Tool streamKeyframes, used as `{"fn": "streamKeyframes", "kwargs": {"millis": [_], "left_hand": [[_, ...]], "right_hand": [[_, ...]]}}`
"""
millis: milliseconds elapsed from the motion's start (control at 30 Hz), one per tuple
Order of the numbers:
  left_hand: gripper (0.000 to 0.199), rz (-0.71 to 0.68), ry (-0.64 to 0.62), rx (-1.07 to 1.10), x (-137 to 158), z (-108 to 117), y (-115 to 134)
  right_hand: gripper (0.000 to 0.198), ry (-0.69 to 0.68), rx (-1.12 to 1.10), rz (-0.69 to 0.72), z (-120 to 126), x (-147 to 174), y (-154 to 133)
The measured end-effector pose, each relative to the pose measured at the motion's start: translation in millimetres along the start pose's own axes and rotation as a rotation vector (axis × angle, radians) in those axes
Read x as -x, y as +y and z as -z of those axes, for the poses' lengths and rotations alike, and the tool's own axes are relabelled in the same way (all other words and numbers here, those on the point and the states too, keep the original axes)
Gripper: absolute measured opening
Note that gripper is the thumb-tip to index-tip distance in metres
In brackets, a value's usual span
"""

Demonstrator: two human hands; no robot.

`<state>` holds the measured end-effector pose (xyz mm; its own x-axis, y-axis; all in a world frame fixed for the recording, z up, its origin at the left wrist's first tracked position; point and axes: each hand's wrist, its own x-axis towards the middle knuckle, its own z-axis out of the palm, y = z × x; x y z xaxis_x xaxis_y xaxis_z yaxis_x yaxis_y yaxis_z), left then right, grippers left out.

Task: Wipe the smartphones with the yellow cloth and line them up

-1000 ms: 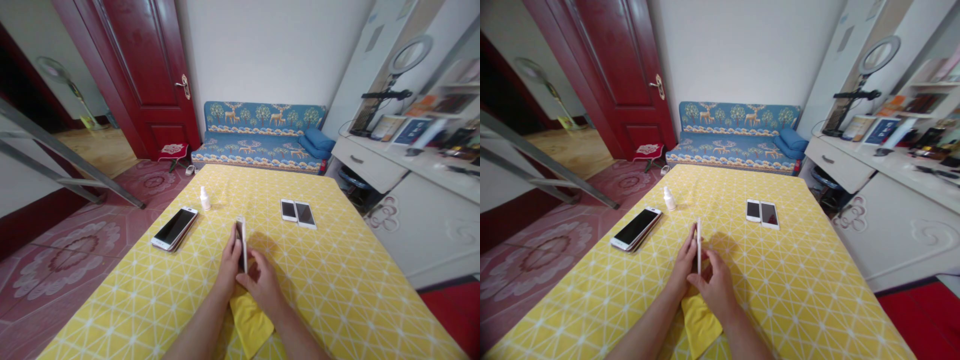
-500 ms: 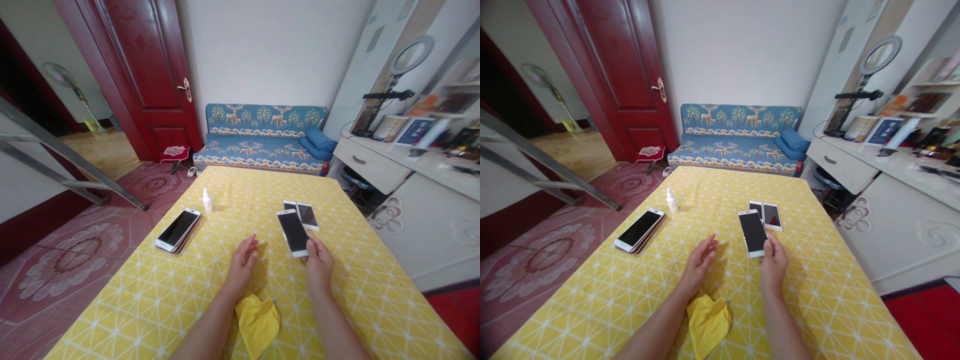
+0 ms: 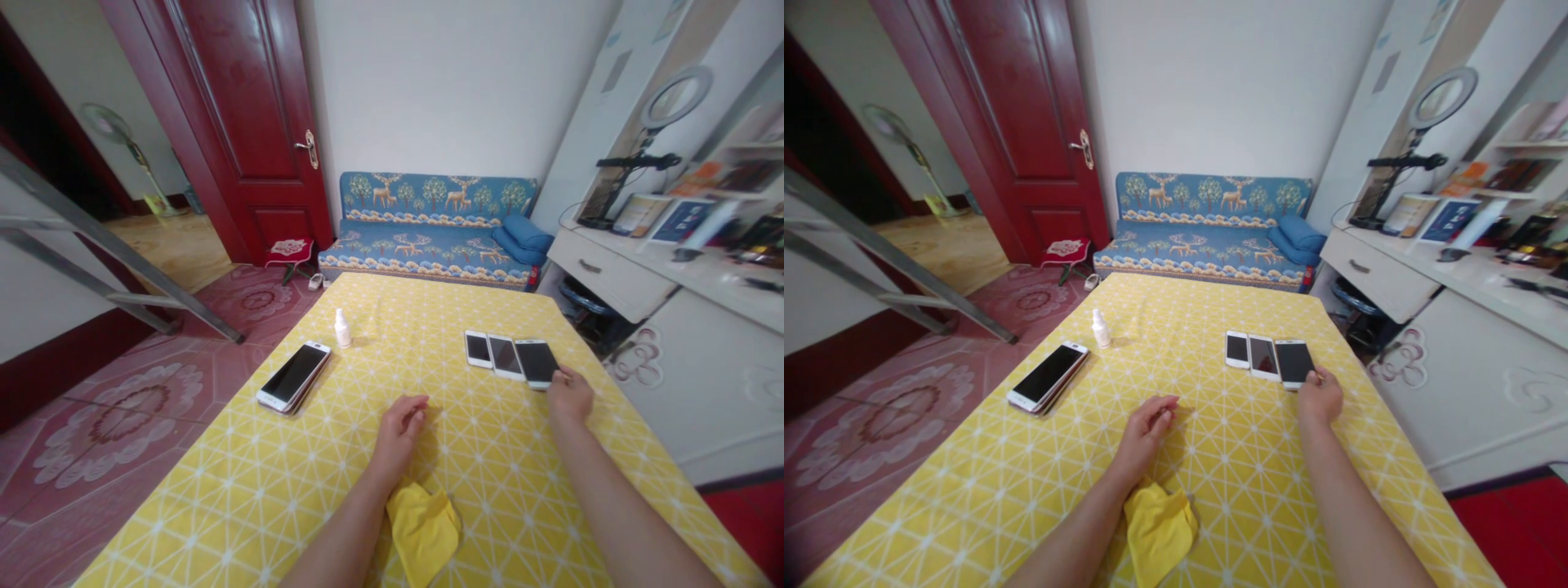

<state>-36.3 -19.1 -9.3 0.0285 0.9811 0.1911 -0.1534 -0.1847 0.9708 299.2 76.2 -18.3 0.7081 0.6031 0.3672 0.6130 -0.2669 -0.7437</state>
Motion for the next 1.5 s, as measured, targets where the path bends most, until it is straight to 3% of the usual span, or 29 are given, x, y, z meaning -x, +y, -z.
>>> {"fn": "streamKeyframes", "kwargs": {"millis": [100, 333, 500, 600, 633, 700, 733, 800, 900, 967, 1067, 1167, 1233, 1300, 1400, 1500], "left_hand": [[0.023, 0.01, -0.002, -0.017, 0.0, 0.3, 1.1], [0.023, 0.023, -0.011, -0.025, -0.5, 1.6, -0.6], [0.024, 0.071, 0.011, 0.089, -0.8, -0.5, -2.2], [0.025, 0.093, 0.038, 0.098, -0.9, -0.8, 0.5], [0.026, 0.101, 0.048, 0.103, -1.1, -0.4, 1.4], [0.027, 0.116, 0.065, 0.116, -1.4, 0.9, 2.4], [0.027, 0.122, 0.075, 0.123, -1.6, 1.6, 2.3], [0.028, 0.135, 0.096, 0.138, -1.8, 2.7, 1.5], [0.029, 0.166, 0.125, 0.193, -2.0, 2.5, 1.5], [0.03, 0.183, 0.136, 0.243, -2.2, 2.2, 3.5], [0.034, 0.212, 0.156, 0.374, -3.9, 4.2, 8.7], [0.038, 0.233, 0.226, 0.564, -7.0, 9.0, 13.1], [0.04, 0.228, 0.263, 0.629, -8.2, 11.5, 14.2], [0.045, 0.225, 0.247, 0.616, -7.5, 11.6, 14.2], [0.046, 0.225, 0.152, 0.471, -3.1, 7.6, 14.3], [0.04, 0.192, -0.001, 0.261, 1.4, 3.8, 16.2]], "right_hand": [[0.043, -0.009, 0.043, -0.071, 0.0, -1.0, -1.3], [0.036, -0.099, 0.087, -0.03, 16.1, -0.3, -16.6], [0.041, -0.185, -0.046, 0.135, 17.4, 45.3, -57.3], [0.029, -0.443, -0.159, 0.244, 23.4, 94.4, -91.6], [0.028, -0.598, -0.198, 0.286, 28.1, 111.5, -102.2], [0.026, -1.111, -0.281, 0.344, 41.0, 142.6, -119.5], [0.02, -1.248, -0.283, 0.384, 48.4, 155.7, -125.5], [0.011, -1.311, -0.221, 0.459, 62.3, 176.0, -132.1], [0.019, -1.239, -0.169, 0.568, 75.6, 193.0, -131.8], [0.014, -1.23, -0.167, 0.607, 78.0, 197.7, -129.6], [0.011, -1.308, -0.222, 0.489, 75.0, 197.7, -127.9], [0.004, -1.384, -0.506, 0.105, 67.9, 191.7, -126.2], [0.014, -1.324, -0.739, -0.166, 62.1, 186.6, -122.1], [0.023, -1.192, -0.912, -0.326, 55.8, 182.7, -115.4], [0.031, -1.039, -1.032, -0.398, 47.3, 180.7, -105.3], [0.03, -1.008, -1.031, -0.341, 43.3, 183.2, -101.9]]}}
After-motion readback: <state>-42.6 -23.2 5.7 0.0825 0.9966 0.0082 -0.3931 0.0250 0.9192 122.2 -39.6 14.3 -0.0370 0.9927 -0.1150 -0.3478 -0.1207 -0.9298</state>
